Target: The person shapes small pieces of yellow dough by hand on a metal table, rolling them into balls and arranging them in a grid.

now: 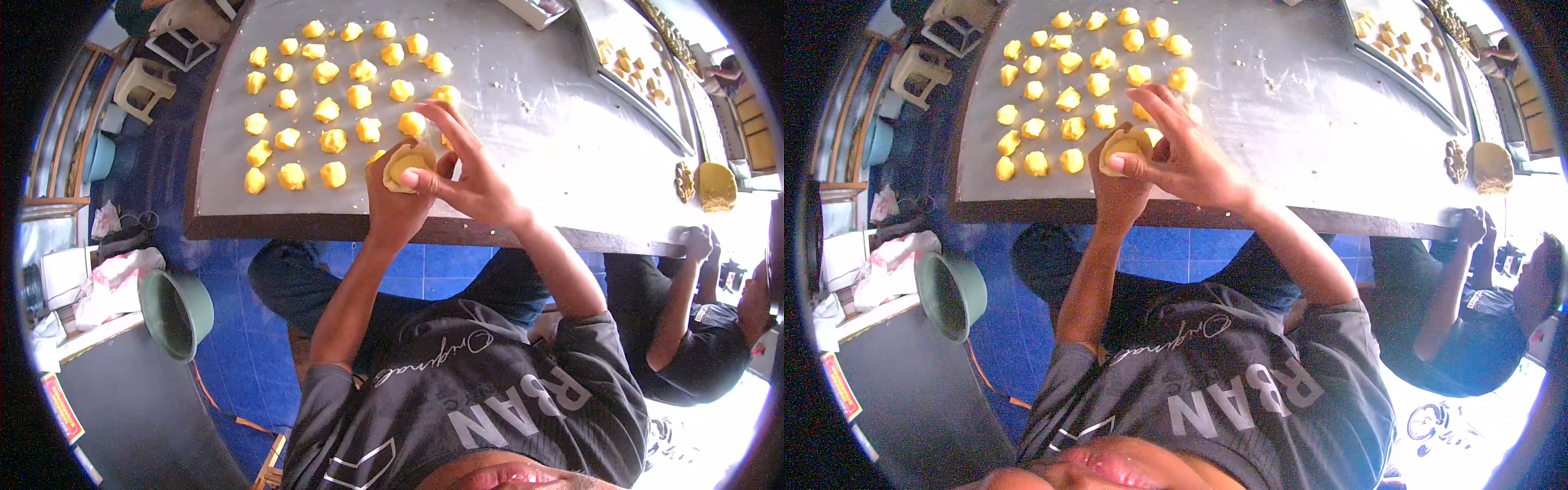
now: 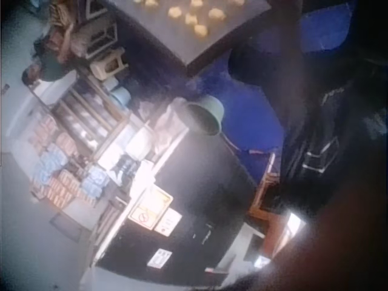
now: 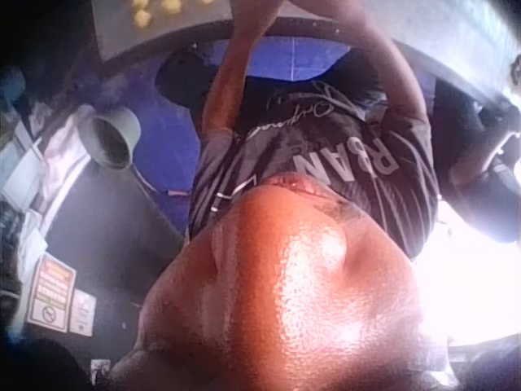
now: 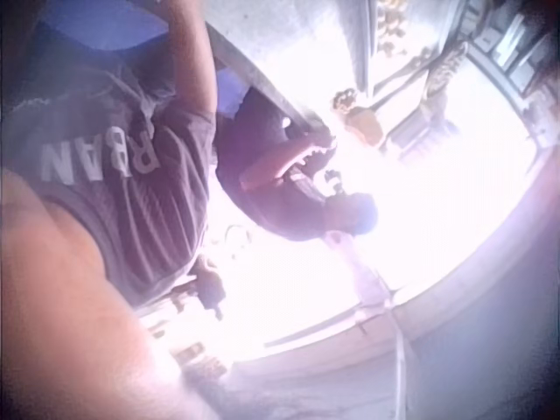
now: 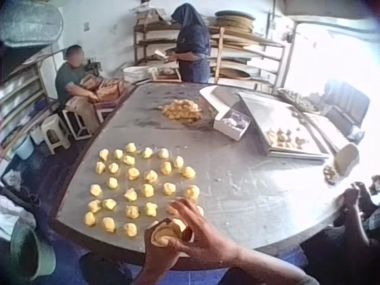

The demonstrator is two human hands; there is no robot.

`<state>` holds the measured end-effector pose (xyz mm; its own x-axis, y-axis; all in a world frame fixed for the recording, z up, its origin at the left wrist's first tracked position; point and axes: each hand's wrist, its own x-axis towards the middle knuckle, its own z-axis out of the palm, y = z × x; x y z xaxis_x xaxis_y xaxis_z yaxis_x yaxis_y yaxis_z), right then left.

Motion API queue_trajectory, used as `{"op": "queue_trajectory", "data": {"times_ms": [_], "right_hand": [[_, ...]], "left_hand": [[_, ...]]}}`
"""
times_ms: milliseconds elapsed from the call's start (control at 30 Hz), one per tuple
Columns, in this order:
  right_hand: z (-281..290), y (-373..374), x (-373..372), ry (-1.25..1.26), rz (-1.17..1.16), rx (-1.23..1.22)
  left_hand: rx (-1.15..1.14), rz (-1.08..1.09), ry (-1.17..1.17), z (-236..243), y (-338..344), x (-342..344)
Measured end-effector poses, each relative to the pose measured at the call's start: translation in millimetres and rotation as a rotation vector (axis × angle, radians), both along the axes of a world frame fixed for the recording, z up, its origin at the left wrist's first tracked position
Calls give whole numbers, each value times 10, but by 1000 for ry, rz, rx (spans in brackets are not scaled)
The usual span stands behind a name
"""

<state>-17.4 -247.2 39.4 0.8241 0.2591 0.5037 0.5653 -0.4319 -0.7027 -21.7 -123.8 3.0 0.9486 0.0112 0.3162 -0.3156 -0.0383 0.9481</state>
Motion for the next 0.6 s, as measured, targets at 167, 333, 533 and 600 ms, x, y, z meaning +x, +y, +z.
{"op": "queue_trajectory", "data": {"times_ms": [167,333,533,600], "right_hand": [[-125,-16,-10,522,123,234],[-108,-25,19,639,134,186],[-127,-51,32,551,206,352],[-80,-13,42,553,155,338]], "left_hand": [[-49,-44,55,-2,22,29],[33,-14,-107,44,-7,29],[81,-15,31,44,15,16],[60,-43,-13,76,12,13]]}}
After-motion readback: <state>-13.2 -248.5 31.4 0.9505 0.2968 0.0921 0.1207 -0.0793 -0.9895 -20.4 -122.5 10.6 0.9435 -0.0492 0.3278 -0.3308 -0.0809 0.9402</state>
